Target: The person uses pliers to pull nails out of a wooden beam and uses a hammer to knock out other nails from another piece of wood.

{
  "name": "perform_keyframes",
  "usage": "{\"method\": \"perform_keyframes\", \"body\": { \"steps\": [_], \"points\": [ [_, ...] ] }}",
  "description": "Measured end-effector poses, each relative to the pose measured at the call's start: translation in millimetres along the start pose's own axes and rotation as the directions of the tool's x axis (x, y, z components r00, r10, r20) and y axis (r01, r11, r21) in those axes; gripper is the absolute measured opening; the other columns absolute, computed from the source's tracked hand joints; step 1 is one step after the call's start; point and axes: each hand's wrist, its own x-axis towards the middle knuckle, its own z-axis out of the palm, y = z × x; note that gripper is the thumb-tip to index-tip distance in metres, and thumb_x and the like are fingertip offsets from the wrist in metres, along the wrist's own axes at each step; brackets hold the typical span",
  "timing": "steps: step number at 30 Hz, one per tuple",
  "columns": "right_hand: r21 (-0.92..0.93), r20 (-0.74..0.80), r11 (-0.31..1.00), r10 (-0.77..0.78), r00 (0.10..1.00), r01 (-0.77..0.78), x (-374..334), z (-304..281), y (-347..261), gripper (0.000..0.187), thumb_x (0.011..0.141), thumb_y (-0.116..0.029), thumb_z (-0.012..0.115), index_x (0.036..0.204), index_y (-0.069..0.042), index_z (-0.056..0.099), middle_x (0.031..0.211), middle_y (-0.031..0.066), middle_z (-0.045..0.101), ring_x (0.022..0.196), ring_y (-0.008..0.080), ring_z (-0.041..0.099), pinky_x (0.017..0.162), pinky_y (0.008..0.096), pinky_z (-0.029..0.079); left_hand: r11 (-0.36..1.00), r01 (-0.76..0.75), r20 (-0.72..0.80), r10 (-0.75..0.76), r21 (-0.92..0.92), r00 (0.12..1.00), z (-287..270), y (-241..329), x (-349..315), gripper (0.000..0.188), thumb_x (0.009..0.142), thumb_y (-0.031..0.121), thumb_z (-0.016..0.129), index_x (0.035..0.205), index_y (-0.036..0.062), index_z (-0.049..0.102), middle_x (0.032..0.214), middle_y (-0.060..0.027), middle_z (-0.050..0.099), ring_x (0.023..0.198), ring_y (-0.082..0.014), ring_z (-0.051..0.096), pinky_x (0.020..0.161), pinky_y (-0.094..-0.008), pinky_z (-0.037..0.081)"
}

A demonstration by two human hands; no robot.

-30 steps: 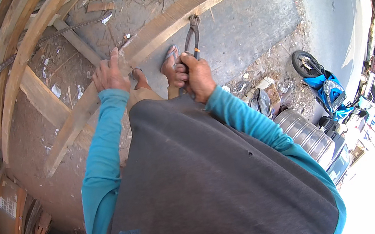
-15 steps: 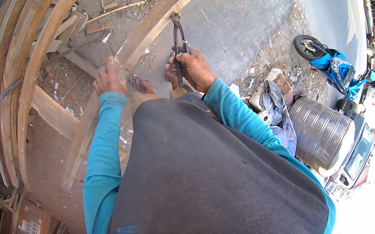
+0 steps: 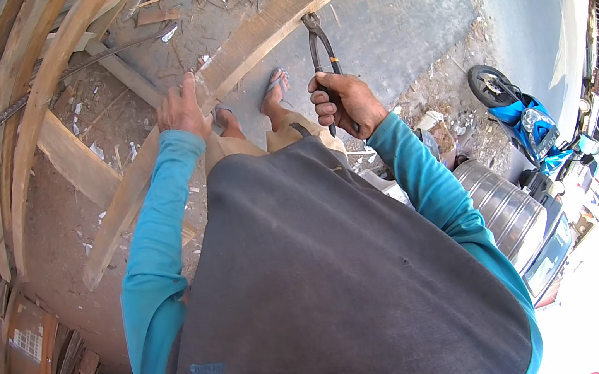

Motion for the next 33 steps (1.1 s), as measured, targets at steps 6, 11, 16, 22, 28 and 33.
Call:
{"method": "perform_keyframes", "body": {
  "steps": [6, 11, 16, 22, 28, 33],
  "points": [
    [0.039, -0.2, 0.995, -0.086, 0.976, 0.096, 17.8, 24.8, 29.2, 0.023, 0.101, -0.027, 0.053, 0.093, -0.005, 0.052, 0.07, -0.0013, 0.042, 0.055, 0.0084, 0.037, 0.05, 0.0262, 0.037, 1.0, -0.019, 0.014, 0.019, -0.005, 1.0, -5.0, 4.8, 1.5, 0.089, 0.066, 0.017, 0.087, 0.141, 0.0148, 0.04, 0.111, -0.0177, 0.056, 0.108, -0.0385, 0.057, 0.089, -0.0518, 0.045],
    [0.146, -0.299, 0.92, -0.31, 0.902, 0.365, 58.2, 48.7, 72.9, 0.026, 0.1, -0.027, 0.054, 0.09, -0.005, 0.049, 0.07, 0.002, 0.046, 0.051, 0.0108, 0.041, 0.046, 0.0281, 0.037, 1.0, -0.015, 0.044, 0.016, -0.015, 0.999, -6.0, 5.9, 1.2, 0.092, 0.066, 0.014, 0.085, 0.145, 0.0137, 0.037, 0.112, -0.0207, 0.056, 0.109, -0.0418, 0.054, 0.089, -0.054, 0.044],
    [0.164, -0.311, 0.861, -0.418, 0.854, 0.481, 84.9, 58.8, 87.9, 0.023, 0.1, -0.026, 0.055, 0.092, -0.004, 0.05, 0.07, 0.0028, 0.047, 0.053, 0.0121, 0.043, 0.048, 0.0301, 0.04, 0.999, -0.009, -0.003, 0.009, 0.042, 1.0, -3.6, 3.3, 2.0, 0.092, 0.065, 0.017, 0.087, 0.142, 0.0157, 0.037, 0.11, -0.0175, 0.056, 0.108, -0.0387, 0.056, 0.086, -0.0528, 0.046],
    [-0.056, -0.156, 0.876, -0.481, 0.862, 0.479, 56.0, 35.1, 69.3, 0.019, 0.095, -0.009, 0.05, 0.109, 0.003, 0.051, 0.081, 0.0084, 0.056, 0.067, 0.0209, 0.062, 0.061, 0.0347, 0.055, 0.998, -0.031, -0.029, 0.033, 0.061, 0.999, -0.6, 0.6, 3.7, 0.092, 0.064, 0.02, 0.089, 0.141, 0.0147, 0.039, 0.112, -0.0189, 0.056, 0.109, -0.0397, 0.056, 0.086, -0.0534, 0.046],
    [-0.156, 0.096, 0.971, -0.169, 0.981, 0.183, 0.3, -29.2, -7.0, 0.036, 0.101, -0.013, 0.049, 0.13, 0.008, 0.047, 0.103, 0.0224, 0.067, 0.093, 0.0334, 0.071, 0.08, 0.0416, 0.061, 0.998, -0.02, -0.081, 0.025, 0.066, 0.996, 2.1, 8.8, -6.5, 0.09, 0.066, 0.02, 0.088, 0.141, 0.0145, 0.039, 0.113, -0.0183, 0.056, 0.111, -0.04, 0.054, 0.088, -0.0541, 0.045],
    [-0.277, 0.249, 0.954, -0.04, 0.968, 0.111, -4.0, -65.4, -43.1, 0.043, 0.104, -0.022, 0.046, 0.135, 0.007, 0.046, 0.1, 0.0171, 0.067, 0.086, 0.0254, 0.07, 0.074, 0.037, 0.059, 0.997, -0.003, -0.097, 0.011, 0.077, 0.995, 5.6, 9.2, -6.7, 0.091, 0.066, 0.019, 0.088, 0.142, 0.0159, 0.039, 0.114, -0.0181, 0.055, 0.111, -0.0393, 0.054, 0.087, -0.0551, 0.045]
  ]
}}
